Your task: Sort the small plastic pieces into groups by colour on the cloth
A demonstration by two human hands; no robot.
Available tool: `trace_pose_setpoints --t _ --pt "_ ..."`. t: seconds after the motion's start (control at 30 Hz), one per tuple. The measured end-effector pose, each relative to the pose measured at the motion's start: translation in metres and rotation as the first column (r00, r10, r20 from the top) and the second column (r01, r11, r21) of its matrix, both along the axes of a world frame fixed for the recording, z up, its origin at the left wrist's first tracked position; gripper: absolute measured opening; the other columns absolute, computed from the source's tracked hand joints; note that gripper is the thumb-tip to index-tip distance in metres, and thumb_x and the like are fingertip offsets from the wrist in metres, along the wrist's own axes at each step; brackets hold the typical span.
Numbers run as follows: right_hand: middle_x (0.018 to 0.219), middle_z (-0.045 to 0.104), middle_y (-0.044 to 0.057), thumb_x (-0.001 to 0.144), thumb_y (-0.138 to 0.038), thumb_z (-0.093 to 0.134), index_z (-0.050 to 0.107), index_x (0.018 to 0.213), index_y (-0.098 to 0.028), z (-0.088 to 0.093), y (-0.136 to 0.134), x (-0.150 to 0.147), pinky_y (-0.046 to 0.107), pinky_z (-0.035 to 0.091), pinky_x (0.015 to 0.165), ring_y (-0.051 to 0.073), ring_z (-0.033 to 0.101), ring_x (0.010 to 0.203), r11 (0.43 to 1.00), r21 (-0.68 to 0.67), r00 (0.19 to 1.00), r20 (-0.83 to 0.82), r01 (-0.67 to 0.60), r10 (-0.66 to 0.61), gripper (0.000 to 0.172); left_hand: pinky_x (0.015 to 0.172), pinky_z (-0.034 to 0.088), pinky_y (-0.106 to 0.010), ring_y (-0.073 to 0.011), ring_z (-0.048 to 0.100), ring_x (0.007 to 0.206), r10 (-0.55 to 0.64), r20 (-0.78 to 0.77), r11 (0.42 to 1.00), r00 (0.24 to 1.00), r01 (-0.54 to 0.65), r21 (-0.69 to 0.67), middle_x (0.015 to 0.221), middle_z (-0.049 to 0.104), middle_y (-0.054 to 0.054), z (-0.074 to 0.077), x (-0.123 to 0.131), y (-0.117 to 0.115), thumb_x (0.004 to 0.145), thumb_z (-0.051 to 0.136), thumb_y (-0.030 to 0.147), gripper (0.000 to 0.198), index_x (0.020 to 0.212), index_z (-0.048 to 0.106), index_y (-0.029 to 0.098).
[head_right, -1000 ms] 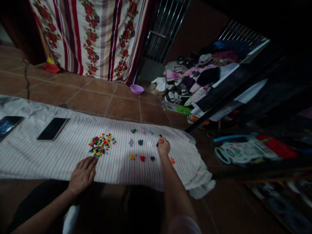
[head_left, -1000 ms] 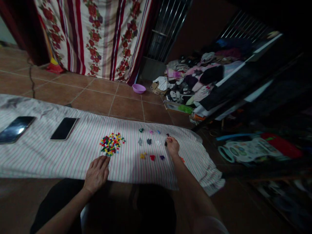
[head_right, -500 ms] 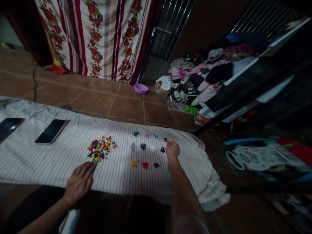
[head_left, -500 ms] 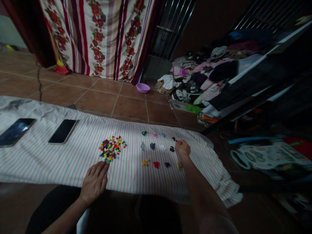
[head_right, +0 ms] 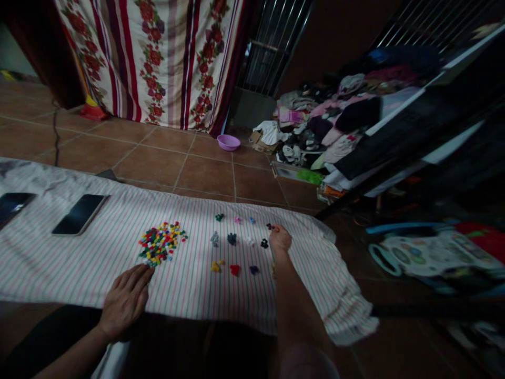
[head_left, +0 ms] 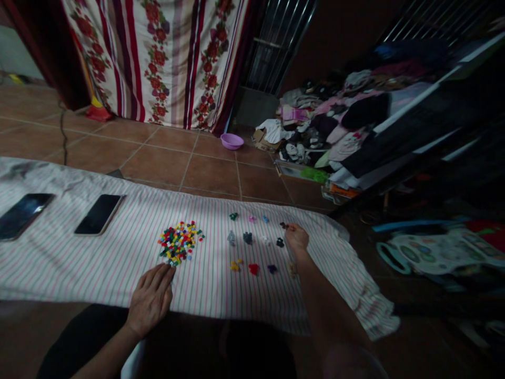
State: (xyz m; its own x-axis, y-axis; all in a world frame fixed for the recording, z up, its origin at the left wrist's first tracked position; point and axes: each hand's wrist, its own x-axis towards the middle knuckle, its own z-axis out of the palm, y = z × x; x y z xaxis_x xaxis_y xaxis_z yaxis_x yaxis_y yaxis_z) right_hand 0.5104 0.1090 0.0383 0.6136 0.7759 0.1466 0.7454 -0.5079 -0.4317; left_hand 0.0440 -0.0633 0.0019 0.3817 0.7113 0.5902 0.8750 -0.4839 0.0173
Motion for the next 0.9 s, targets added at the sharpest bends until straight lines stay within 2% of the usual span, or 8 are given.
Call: trace_pose_setpoints --t 0.3,0.47,0.7,0.8,0.9 --pt "0.095 0.070 0.007 0.080 -0.017 0.046 0.072 0.103 -0.019 0.005 -0.006 -0.001 0.026 0.043 0.079 0.018 0.061 0.087 0.999 0.028 0.997 -0.066 0.040 -0.038 0.034 0.093 0.042 -0.039 -0.0255 0.056 0.110 0.010 -0.008 1.000 1.000 -0.010 0.019 0.113 0.065 -0.013 -0.002 0.000 0.000 0.085 0.044 0.015 0.036 0.117 0.059 0.011" --pt "0.090 0.070 0.009 0.078 -0.017 0.047 0.072 0.099 -0.016 0.016 -0.013 -0.015 0.026 0.043 0.078 0.018 0.060 0.082 0.996 0.091 0.998 -0.059 -0.009 0.014 0.032 0.094 0.043 -0.039 -0.0247 0.056 0.111 0.016 0.013 1.000 1.000 -0.016 0.026 0.113 0.065 -0.012 -0.003 -0.001 -0.001 0.085 0.044 0.015 0.036 0.118 0.060 0.012" --pt "0.093 0.072 0.008 0.078 -0.024 0.045 0.072 0.096 -0.017 0.022 -0.029 -0.071 0.027 0.047 0.082 0.019 0.064 0.086 0.963 0.161 0.968 -0.088 -0.217 0.233 0.033 0.094 0.043 -0.039 -0.0245 0.057 0.112 0.028 0.044 0.999 0.999 -0.029 0.018 0.115 0.065 -0.012 -0.006 -0.001 -0.001 0.085 0.045 0.016 0.037 0.119 0.060 0.014" --pt "0.092 0.072 0.008 0.078 -0.027 0.046 0.071 0.094 -0.018 0.020 -0.039 -0.104 0.029 0.048 0.083 0.019 0.064 0.084 0.922 0.219 0.925 -0.139 -0.319 0.353 0.031 0.094 0.043 -0.039 -0.0242 0.057 0.111 0.038 0.067 0.999 0.997 -0.038 -0.001 0.114 0.066 -0.011 -0.004 0.000 -0.002 0.085 0.044 0.015 0.037 0.119 0.060 0.016" --pt "0.090 0.072 0.008 0.077 -0.030 0.049 0.071 0.092 -0.017 0.015 -0.051 -0.142 0.030 0.050 0.081 0.018 0.065 0.081 0.857 0.297 0.847 -0.208 -0.422 0.489 0.029 0.093 0.043 -0.038 -0.0241 0.057 0.110 0.037 0.093 0.999 0.995 -0.036 -0.013 0.113 0.066 -0.011 0.000 0.000 -0.003 0.086 0.045 0.015 0.035 0.116 0.061 0.014"
